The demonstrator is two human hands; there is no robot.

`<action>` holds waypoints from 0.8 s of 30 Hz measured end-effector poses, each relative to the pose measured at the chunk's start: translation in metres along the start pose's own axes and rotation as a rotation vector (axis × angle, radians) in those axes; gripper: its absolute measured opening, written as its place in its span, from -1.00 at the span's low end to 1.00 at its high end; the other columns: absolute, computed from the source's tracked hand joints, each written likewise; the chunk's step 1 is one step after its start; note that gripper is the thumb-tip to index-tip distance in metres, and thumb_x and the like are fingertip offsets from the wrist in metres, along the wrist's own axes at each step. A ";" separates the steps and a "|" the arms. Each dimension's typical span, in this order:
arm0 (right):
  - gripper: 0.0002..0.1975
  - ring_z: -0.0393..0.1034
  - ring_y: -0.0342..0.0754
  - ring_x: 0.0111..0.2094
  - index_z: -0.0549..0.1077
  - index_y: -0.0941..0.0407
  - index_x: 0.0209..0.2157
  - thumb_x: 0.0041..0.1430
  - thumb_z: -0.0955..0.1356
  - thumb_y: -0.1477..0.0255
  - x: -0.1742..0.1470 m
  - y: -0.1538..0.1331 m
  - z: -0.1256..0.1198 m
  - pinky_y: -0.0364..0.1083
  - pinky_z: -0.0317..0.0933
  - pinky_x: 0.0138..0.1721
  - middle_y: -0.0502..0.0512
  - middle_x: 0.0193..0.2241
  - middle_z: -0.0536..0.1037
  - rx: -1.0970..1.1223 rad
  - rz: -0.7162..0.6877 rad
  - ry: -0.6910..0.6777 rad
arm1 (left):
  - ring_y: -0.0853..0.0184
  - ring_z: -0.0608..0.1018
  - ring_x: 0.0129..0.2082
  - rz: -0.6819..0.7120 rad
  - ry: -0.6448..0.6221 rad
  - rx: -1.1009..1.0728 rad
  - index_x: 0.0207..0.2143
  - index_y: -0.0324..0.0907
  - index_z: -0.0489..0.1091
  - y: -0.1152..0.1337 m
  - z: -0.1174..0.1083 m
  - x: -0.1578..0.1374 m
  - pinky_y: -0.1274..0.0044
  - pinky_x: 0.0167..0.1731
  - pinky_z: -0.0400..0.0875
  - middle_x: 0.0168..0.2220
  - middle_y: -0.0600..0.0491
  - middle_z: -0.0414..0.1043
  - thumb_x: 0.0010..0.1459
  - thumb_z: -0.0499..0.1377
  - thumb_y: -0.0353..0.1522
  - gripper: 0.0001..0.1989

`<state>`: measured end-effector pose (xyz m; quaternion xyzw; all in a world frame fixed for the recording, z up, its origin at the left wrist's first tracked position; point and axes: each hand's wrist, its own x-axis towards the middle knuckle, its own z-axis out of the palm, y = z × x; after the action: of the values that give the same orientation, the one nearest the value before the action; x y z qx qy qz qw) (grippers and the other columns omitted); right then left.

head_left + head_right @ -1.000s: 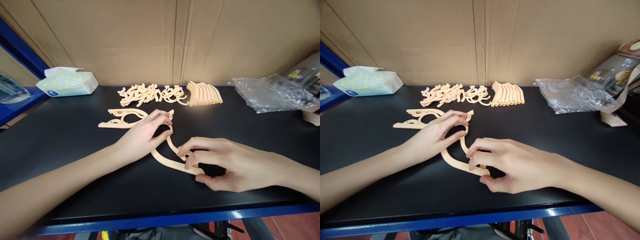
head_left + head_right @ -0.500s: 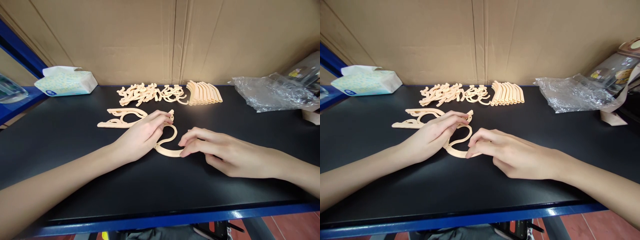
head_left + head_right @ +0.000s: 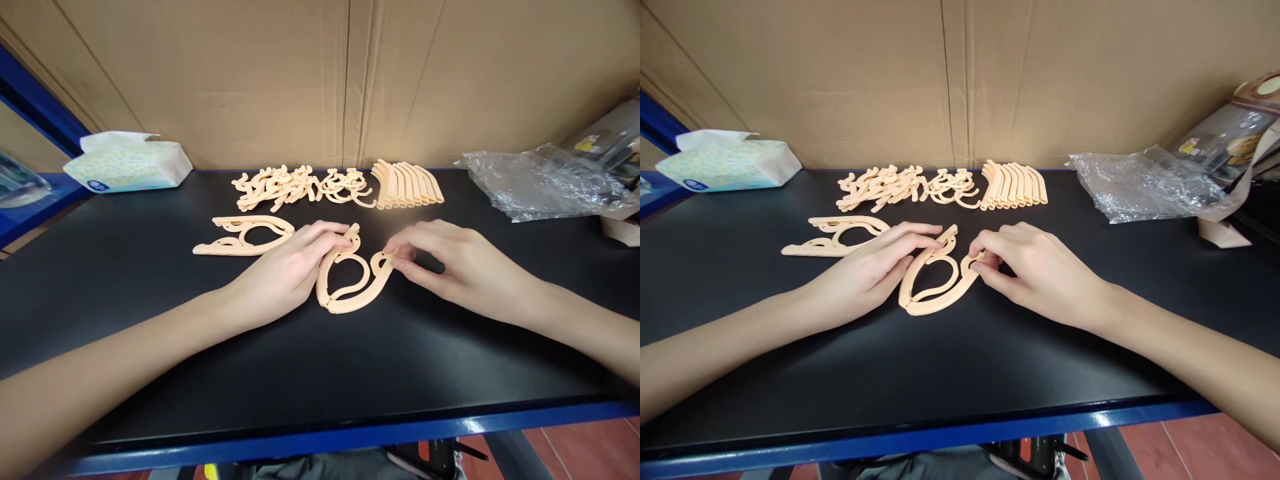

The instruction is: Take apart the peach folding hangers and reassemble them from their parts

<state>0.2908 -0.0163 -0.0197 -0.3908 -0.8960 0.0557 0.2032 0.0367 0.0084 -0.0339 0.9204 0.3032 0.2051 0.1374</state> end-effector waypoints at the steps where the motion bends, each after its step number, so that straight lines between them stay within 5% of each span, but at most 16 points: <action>1: -0.86 0.37 -0.06 -0.33 0.41 0.10 -0.19 0.27 0.25 0.41 0.000 -0.001 -0.001 -0.04 0.23 -0.25 0.05 -0.40 0.50 0.009 0.006 -0.013 | 0.33 0.34 0.14 0.000 0.004 0.004 0.09 -0.12 0.24 0.000 0.000 0.000 0.45 0.11 0.27 0.18 -0.01 0.20 0.36 -0.12 -0.42 -0.68; 11: -0.77 0.40 -0.01 -0.18 0.41 0.08 -0.15 0.31 0.23 0.28 0.000 -0.001 -0.001 -0.01 0.22 -0.13 0.08 -0.25 0.53 0.059 0.036 -0.059 | 0.21 0.29 0.18 0.024 -0.039 0.030 0.11 -0.11 0.17 0.005 -0.003 -0.001 0.32 0.13 0.25 0.22 -0.05 0.13 0.21 -0.01 -0.47 -0.59; 18: -0.61 0.36 0.06 -0.05 0.35 0.11 0.00 0.24 0.28 0.17 0.002 0.001 0.000 0.09 0.18 0.01 0.18 -0.08 0.49 0.018 -0.082 -0.126 | 0.16 0.16 0.27 0.067 -0.072 0.055 0.14 -0.15 0.14 0.007 -0.005 -0.002 0.27 0.21 0.14 0.26 -0.09 0.09 0.16 0.11 -0.36 -0.52; 24: -0.35 0.02 0.12 0.28 0.24 0.06 0.18 0.11 0.37 0.12 0.000 -0.002 0.003 0.19 0.01 0.21 0.22 0.28 0.16 0.100 -0.212 -0.242 | 0.09 0.09 0.30 0.054 -0.089 0.054 0.22 -0.13 0.06 0.004 -0.002 -0.002 0.20 0.21 0.13 0.28 -0.14 0.07 0.10 0.20 -0.07 -0.28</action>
<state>0.2875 -0.0175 -0.0219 -0.2741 -0.9462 0.1253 0.1180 0.0366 0.0044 -0.0309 0.9399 0.2771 0.1592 0.1205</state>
